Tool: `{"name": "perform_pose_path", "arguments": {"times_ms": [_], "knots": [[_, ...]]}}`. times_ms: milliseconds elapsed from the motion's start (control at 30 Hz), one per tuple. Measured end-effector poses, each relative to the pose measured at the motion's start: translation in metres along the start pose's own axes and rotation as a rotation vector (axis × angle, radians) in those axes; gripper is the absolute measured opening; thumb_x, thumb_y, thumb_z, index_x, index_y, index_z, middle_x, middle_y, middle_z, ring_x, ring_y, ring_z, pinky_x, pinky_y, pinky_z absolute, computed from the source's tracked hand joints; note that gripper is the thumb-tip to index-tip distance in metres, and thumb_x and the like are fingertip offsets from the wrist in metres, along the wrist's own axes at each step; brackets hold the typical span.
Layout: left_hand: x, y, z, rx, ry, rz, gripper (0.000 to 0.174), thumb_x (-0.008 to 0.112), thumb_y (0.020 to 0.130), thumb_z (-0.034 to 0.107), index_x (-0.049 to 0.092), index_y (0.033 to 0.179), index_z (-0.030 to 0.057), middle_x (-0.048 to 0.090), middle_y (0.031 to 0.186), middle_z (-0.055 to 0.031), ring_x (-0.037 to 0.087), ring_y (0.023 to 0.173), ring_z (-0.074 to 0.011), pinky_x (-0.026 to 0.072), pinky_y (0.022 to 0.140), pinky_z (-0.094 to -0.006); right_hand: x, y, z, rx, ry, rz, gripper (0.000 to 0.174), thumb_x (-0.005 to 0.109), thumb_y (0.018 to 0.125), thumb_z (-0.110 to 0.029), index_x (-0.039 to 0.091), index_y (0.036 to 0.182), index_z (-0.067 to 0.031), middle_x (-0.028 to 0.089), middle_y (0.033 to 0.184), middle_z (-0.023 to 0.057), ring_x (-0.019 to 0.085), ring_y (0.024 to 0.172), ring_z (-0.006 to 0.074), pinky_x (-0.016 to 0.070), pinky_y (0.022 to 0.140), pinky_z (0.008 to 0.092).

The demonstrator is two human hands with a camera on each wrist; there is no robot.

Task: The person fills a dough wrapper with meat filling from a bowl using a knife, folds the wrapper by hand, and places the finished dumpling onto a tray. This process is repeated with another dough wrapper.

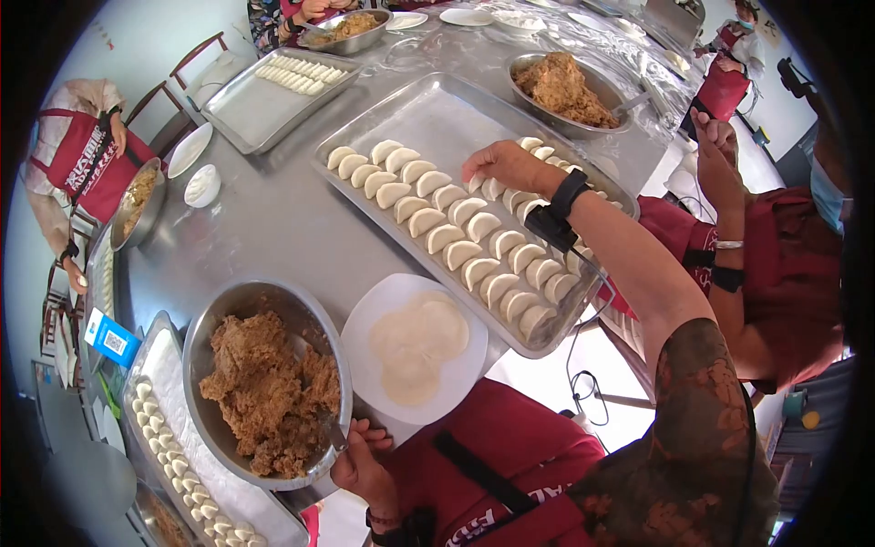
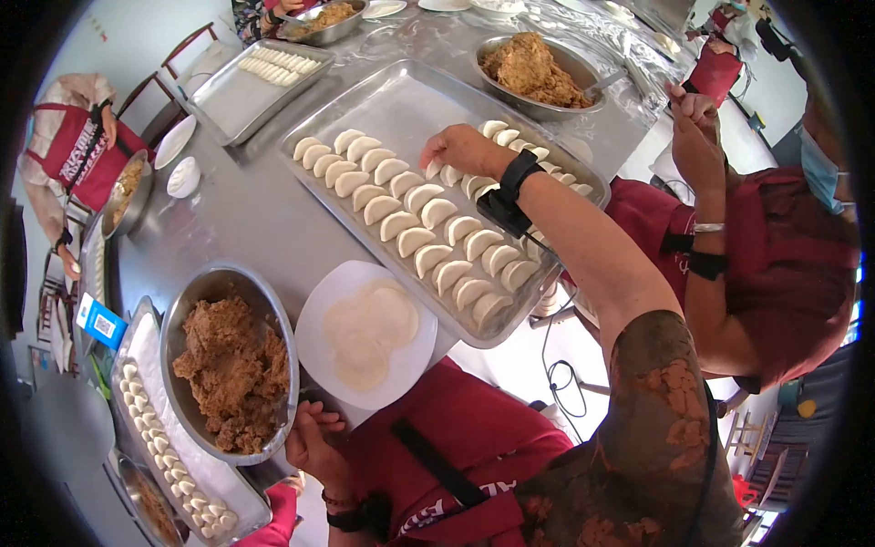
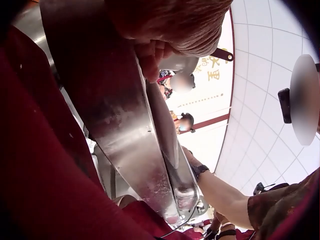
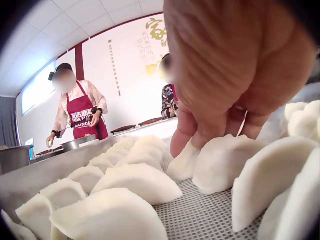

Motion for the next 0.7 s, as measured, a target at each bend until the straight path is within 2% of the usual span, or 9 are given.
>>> {"name": "perform_pose_path", "arguments": {"times_ms": [100, 133, 200, 300, 333, 433, 567, 600, 700], "knots": [[-0.001, 0.0, 0.0, 0.012, 0.004, -0.014, 0.026, 0.049, 0.102, 0.01, 0.063, 0.11, -0.0106, 0.068, 0.093, -0.0147, 0.065, 0.069, -0.0157, 0.0553, 0.058, -0.0257, 0.0, 0.001, 0.005, -0.093, -0.064, -0.003, 0.026, 0.06, 0.083, 0.0, 0.075, 0.101, -0.0094, 0.072, 0.089, 0.0132, 0.067, 0.086, 0.0236, 0.0506, 0.082, 0.0331], [0.001, 0.0, 0.003, 0.017, 0.011, -0.016, 0.026, 0.05, 0.101, 0.01, 0.063, 0.109, -0.0107, 0.068, 0.092, -0.0144, 0.065, 0.069, -0.0154, 0.0551, 0.058, -0.0255, 0.0, -0.001, 0.003, -0.075, -0.099, 0.02, 0.025, 0.059, 0.084, 0.001, 0.074, 0.103, -0.008, 0.072, 0.091, 0.0118, 0.066, 0.087, 0.0214, 0.0502, 0.083, 0.0317], [0.005, 0.0, 0.009, 0.016, 0.004, -0.015, 0.026, 0.052, 0.101, 0.012, 0.064, 0.108, -0.0098, 0.068, 0.089, -0.0126, 0.064, 0.068, -0.0145, 0.054, 0.058, -0.0251, -0.004, -0.01, -0.021, -0.039, -0.17, 0.059, 0.025, 0.057, 0.087, 0.002, 0.072, 0.106, -0.005, 0.071, 0.093, 0.009, 0.064, 0.089, 0.0171, 0.0492, 0.086, 0.0287], [0.001, 0.002, 0.002, -0.027, -0.049, -0.044, 0.028, 0.054, 0.102, 0.018, 0.065, 0.108, -0.0075, 0.067, 0.091, -0.0106, 0.063, 0.068, -0.0137, 0.0536, 0.059, -0.0253, 0.001, -0.035, -0.075, 0.082, -0.209, 0.079, 0.024, 0.058, 0.089, 0.0, 0.071, 0.109, -0.0063, 0.072, 0.099, 0.0105, 0.066, 0.089, 0.0183, 0.0509, 0.084, 0.0297], [-0.001, 0.003, 0.0, -0.125, -0.052, -0.05, 0.028, 0.054, 0.102, 0.017, 0.064, 0.11, -0.0072, 0.067, 0.091, -0.0106, 0.063, 0.068, -0.0139, 0.054, 0.059, -0.0258, 0.013, -0.046, -0.085, -0.004, -0.178, 0.084, 0.023, 0.059, 0.09, -0.004, 0.071, 0.109, -0.0066, 0.072, 0.097, 0.0121, 0.067, 0.086, 0.0217, 0.0516, 0.081, 0.0321], [0.0, 0.006, 0.008, -0.074, -0.054, -0.077, 0.026, 0.054, 0.102, 0.017, 0.063, 0.111, -0.0061, 0.067, 0.092, -0.0115, 0.064, 0.069, -0.0149, 0.0557, 0.06, -0.0274, 0.052, -0.077, -0.122, -0.304, -0.045, 0.105, 0.02, 0.06, 0.093, -0.013, 0.071, 0.108, -0.0054, 0.072, 0.091, 0.0153, 0.068, 0.079, 0.029, 0.0534, 0.075, 0.0374], [-0.003, 0.0, 0.01, -0.133, -0.103, -0.099, 0.026, 0.054, 0.101, 0.016, 0.063, 0.11, -0.0061, 0.067, 0.092, -0.0133, 0.066, 0.07, -0.0167, 0.0572, 0.061, -0.0286, 0.125, -0.132, -0.162, -0.516, -0.056, 0.062, 0.02, 0.068, 0.086, -0.014, 0.068, 0.103, -0.0032, 0.068, 0.11, 0.0144, 0.063, 0.107, 0.0332, 0.049, 0.091, 0.0418], [-0.005, -0.001, 0.009, -0.152, -0.131, -0.099, 0.025, 0.054, 0.101, 0.016, 0.063, 0.11, -0.0062, 0.067, 0.092, -0.0137, 0.066, 0.071, -0.0171, 0.0575, 0.061, -0.0288, 0.139, -0.146, -0.168, -0.489, -0.084, 0.071, 0.022, 0.069, 0.085, -0.016, 0.067, 0.104, -0.0057, 0.067, 0.116, 0.0128, 0.058, 0.119, 0.0357, 0.0443, 0.099, 0.0449], [-0.01, -0.013, 0.009, -0.248, -0.237, -0.163, 0.024, 0.052, 0.101, 0.015, 0.062, 0.11, -0.0057, 0.068, 0.093, -0.0152, 0.069, 0.072, -0.0206, 0.0592, 0.063, -0.0311, 0.167, -0.167, -0.179, -0.429, -0.166, 0.105, 0.024, 0.07, 0.085, -0.017, 0.067, 0.107, -0.0079, 0.064, 0.125, 0.0106, 0.05, 0.13, 0.0356, 0.0391, 0.106, 0.0457]]}}
Point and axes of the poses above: each hand's wrist, its own y-axis towards the middle knuckle, its own x-axis out of the palm, z = x × y, the point moved 2 cm from there along y, towards the middle knuckle
